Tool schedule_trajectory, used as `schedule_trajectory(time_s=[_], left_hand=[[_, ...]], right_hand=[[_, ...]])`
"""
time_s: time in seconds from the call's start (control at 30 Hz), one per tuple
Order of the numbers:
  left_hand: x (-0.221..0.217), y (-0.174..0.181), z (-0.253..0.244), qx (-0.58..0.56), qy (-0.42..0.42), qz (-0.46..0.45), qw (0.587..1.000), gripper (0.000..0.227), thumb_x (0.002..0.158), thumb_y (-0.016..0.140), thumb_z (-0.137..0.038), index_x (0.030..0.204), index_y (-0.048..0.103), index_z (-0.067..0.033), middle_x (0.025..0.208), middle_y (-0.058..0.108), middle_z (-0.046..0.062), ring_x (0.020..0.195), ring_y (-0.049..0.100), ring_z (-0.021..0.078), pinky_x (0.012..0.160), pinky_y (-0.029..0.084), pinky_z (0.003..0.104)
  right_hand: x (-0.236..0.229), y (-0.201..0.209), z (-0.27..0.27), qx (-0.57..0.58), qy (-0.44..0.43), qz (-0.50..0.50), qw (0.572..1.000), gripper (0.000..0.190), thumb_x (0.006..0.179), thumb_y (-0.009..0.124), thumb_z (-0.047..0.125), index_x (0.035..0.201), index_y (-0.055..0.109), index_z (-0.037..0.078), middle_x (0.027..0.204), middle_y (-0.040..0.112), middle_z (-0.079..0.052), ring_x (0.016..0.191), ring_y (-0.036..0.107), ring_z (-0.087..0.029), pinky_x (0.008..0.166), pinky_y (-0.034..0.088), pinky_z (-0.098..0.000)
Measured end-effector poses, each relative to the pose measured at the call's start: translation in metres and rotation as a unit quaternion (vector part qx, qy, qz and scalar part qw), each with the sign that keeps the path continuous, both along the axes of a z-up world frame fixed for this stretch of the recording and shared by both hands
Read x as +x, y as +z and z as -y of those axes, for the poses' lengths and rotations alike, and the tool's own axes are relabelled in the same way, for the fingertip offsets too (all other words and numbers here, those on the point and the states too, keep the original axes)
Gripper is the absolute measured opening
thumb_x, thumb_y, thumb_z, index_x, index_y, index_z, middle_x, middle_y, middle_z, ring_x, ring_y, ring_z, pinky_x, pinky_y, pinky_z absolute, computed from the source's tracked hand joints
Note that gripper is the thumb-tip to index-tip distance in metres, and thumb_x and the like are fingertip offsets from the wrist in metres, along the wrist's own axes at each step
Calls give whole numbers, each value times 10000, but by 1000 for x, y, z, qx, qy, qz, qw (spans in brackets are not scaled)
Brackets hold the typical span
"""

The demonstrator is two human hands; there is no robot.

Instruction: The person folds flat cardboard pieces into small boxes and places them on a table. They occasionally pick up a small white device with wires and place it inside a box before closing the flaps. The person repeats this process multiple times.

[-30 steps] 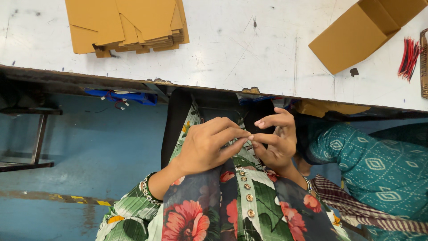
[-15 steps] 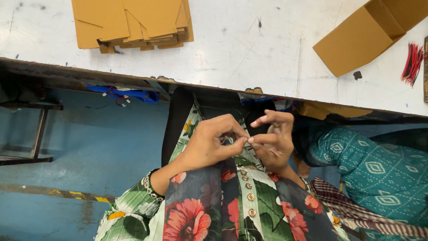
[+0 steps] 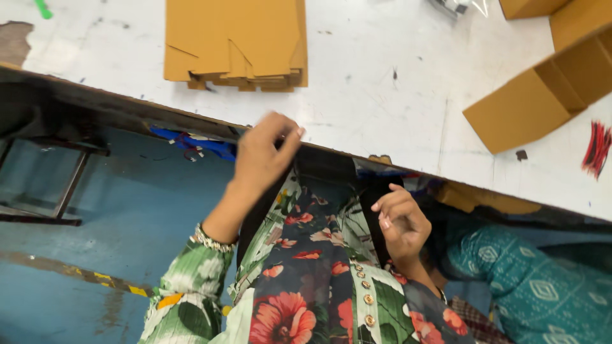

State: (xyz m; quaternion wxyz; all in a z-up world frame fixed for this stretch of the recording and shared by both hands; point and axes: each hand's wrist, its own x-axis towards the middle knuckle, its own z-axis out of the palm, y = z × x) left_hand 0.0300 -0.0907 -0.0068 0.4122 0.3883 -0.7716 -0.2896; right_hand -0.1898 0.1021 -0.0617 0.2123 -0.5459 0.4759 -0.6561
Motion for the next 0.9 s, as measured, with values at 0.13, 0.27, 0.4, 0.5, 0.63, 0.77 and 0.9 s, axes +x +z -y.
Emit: schedule_trajectory(time_s=[0.13, 0.27, 0.4, 0.5, 0.63, 0.77, 0.9], left_hand=[[29, -8, 52, -81, 87, 15, 993, 96, 985, 710, -162, 990, 673, -74, 954, 673, 80, 842, 692, 244, 735, 532, 357], [61, -24, 89, -115, 148, 66, 980, 183, 963, 754, -162, 1112, 661, -110, 1113, 659, 55, 1045, 668, 252, 848, 548, 383], [86, -41, 122, -203, 191, 173, 945, 449, 838, 867, -222, 1220, 650, -131, 1263, 603, 72, 1171, 582, 314, 902, 501, 436], [95, -50, 145, -248, 154, 226, 929, 568, 770, 909, -293, 1251, 662, -122, 1282, 607, 79, 1180, 575, 320, 922, 470, 456], [101, -49, 170, -205, 119, 297, 925, 453, 742, 911, -360, 1117, 742, -171, 1178, 669, 36, 1098, 605, 289, 868, 472, 447], [108, -40, 186, -238, 87, 351, 901, 323, 793, 878, -383, 1028, 777, -186, 1048, 701, 14, 997, 642, 248, 835, 480, 429], [107, -36, 194, -284, 62, 402, 868, 157, 974, 815, -350, 967, 767, -201, 941, 697, -26, 963, 659, 203, 837, 492, 395]], right_hand=[[-2, -8, 0, -2, -4, 1, 1000, 30, 873, 606, 69, 844, 603, 65, 864, 629, -48, 906, 653, -193, 1203, 384, -473], [0, -11, -2, 24, -2, -7, 1000, 44, 893, 610, 37, 855, 604, 58, 891, 630, -46, 910, 645, -187, 1191, 392, -461], [3, -12, 1, 71, 14, 9, 997, 38, 894, 631, 3, 911, 619, 35, 943, 642, -57, 917, 630, -186, 1139, 387, -445], [5, -13, 3, 71, 32, 11, 997, 104, 889, 663, -25, 925, 598, 49, 942, 613, -35, 918, 633, -172, 1132, 380, -432], [8, -15, 5, 60, 14, -20, 998, 172, 871, 676, -74, 899, 590, 72, 932, 580, -18, 899, 634, -152, 1144, 386, -418], [11, -17, 4, 63, 27, -25, 997, 202, 855, 705, -75, 901, 583, 80, 930, 576, -16, 891, 640, -139, 1103, 414, -401], [12, -13, 4, 98, 31, -23, 994, 171, 856, 705, -65, 952, 615, 44, 975, 576, -44, 900, 622, -153, 926, 474, -319]])
